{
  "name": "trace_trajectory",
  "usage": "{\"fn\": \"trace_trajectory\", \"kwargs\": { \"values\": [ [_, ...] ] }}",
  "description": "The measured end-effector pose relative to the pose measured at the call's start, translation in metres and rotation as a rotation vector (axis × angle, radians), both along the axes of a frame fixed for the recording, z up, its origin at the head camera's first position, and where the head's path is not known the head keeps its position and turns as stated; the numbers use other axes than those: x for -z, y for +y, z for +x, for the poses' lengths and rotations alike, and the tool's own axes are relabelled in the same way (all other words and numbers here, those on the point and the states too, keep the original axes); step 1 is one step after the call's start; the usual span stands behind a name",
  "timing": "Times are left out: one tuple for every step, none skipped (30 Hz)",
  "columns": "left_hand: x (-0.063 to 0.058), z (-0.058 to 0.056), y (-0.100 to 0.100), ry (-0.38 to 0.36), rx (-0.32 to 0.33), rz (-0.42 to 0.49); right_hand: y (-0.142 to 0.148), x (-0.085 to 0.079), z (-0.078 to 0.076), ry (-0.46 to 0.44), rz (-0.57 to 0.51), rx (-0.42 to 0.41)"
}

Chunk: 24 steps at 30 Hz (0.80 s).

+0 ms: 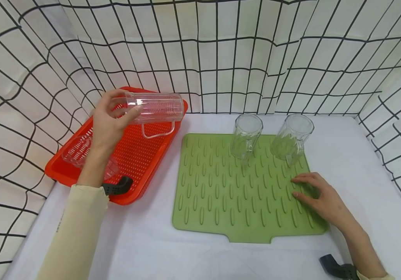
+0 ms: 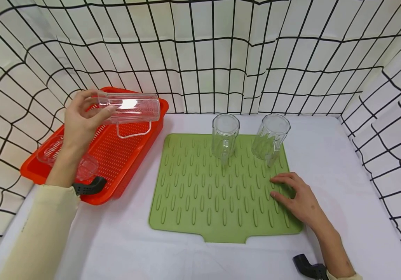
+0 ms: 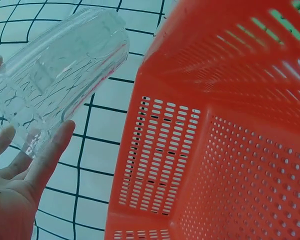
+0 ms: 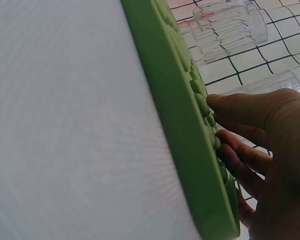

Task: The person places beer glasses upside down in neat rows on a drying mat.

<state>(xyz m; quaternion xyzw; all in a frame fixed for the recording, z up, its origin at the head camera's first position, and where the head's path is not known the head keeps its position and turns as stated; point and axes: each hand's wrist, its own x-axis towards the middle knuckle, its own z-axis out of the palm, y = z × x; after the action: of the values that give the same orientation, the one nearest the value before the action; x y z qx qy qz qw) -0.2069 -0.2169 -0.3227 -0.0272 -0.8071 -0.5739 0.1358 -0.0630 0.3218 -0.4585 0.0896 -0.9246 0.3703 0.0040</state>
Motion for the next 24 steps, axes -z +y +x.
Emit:
{"fn": "trace_trajectory", "kwargs": {
  "values": [
    [0.0003,0.0001,0.0009,-0.001,0.008,0.008,0.0000,0.0000,0.0000,0.000,-0.001,-0.002],
    [0.0005,0.0003,0.0014,-0.004,0.012,0.010,0.0000,0.0000,0.0000,0.001,0.000,-0.002],
    [0.0007,0.0003,0.0018,-0.006,0.015,0.013,0.0000,0.0001,0.0000,0.001,0.000,-0.002],
    [0.0011,0.0003,0.0021,-0.006,0.017,0.011,0.0000,0.0001,0.0001,0.000,0.000,-0.002],
    [0.0014,0.0001,0.0024,-0.006,0.020,0.014,0.0000,0.0000,0.0002,0.000,0.000,-0.002],
    [0.0019,-0.0001,0.0027,-0.002,0.024,0.012,0.0000,-0.0001,0.0003,0.000,0.000,-0.002],
    [0.0023,-0.0002,0.0031,0.003,0.029,0.015,0.0000,-0.0002,0.0004,0.000,0.000,-0.001],
    [0.0027,-0.0003,0.0034,0.009,0.031,0.015,-0.0001,-0.0004,0.0005,0.000,0.000,-0.001],
    [0.0031,-0.0003,0.0037,0.017,0.036,0.015,-0.0002,-0.0006,0.0005,-0.001,0.000,0.000],
    [0.0034,-0.0006,0.0043,0.027,0.041,0.014,-0.0001,-0.0009,0.0004,-0.002,0.000,0.001],
    [0.0035,-0.0008,0.0049,0.035,0.049,0.019,0.0000,-0.0012,0.0003,-0.002,0.000,0.002],
    [0.0035,-0.0009,0.0054,0.043,0.054,0.016,0.0001,-0.0015,0.0002,-0.004,0.000,0.003],
    [0.0033,-0.0010,0.0059,0.048,0.059,0.020,0.0002,-0.0018,0.0001,-0.005,0.000,0.004],
    [0.0030,-0.0010,0.0064,0.051,0.063,0.022,0.0003,-0.0021,0.0000,-0.007,-0.001,0.005],
    [0.0026,-0.0011,0.0069,0.050,0.069,0.025,0.0003,-0.0023,-0.0002,-0.008,-0.002,0.006],
    [0.0023,-0.0012,0.0075,0.047,0.073,0.020,0.0004,-0.0025,-0.0003,-0.010,-0.003,0.006],
    [0.0021,-0.0010,0.0080,0.040,0.076,0.011,0.0004,-0.0026,-0.0004,-0.011,-0.004,0.007],
    [0.0019,-0.0007,0.0086,0.031,0.079,0.005,0.0004,-0.0027,-0.0004,-0.012,-0.004,0.007],
    [0.0019,-0.0003,0.0091,0.021,0.081,-0.004,0.0003,-0.0027,-0.0003,-0.013,-0.005,0.007],
    [0.0020,0.0001,0.0096,0.013,0.085,-0.013,0.0002,-0.0026,-0.0003,-0.014,-0.006,0.007],
    [0.0022,0.0006,0.0099,0.005,0.088,-0.021,0.0001,-0.0026,-0.0002,-0.014,-0.006,0.006],
    [0.0025,0.0011,0.0103,0.002,0.090,-0.030,0.0000,-0.0026,-0.0001,-0.013,-0.006,0.006],
    [0.0028,0.0016,0.0105,0.001,0.093,-0.027,-0.0002,-0.0027,0.0000,-0.013,-0.007,0.006],
    [0.0030,0.0019,0.0108,0.004,0.098,-0.021,-0.0002,-0.0027,0.0001,-0.012,-0.007,0.006]
  ]
}}
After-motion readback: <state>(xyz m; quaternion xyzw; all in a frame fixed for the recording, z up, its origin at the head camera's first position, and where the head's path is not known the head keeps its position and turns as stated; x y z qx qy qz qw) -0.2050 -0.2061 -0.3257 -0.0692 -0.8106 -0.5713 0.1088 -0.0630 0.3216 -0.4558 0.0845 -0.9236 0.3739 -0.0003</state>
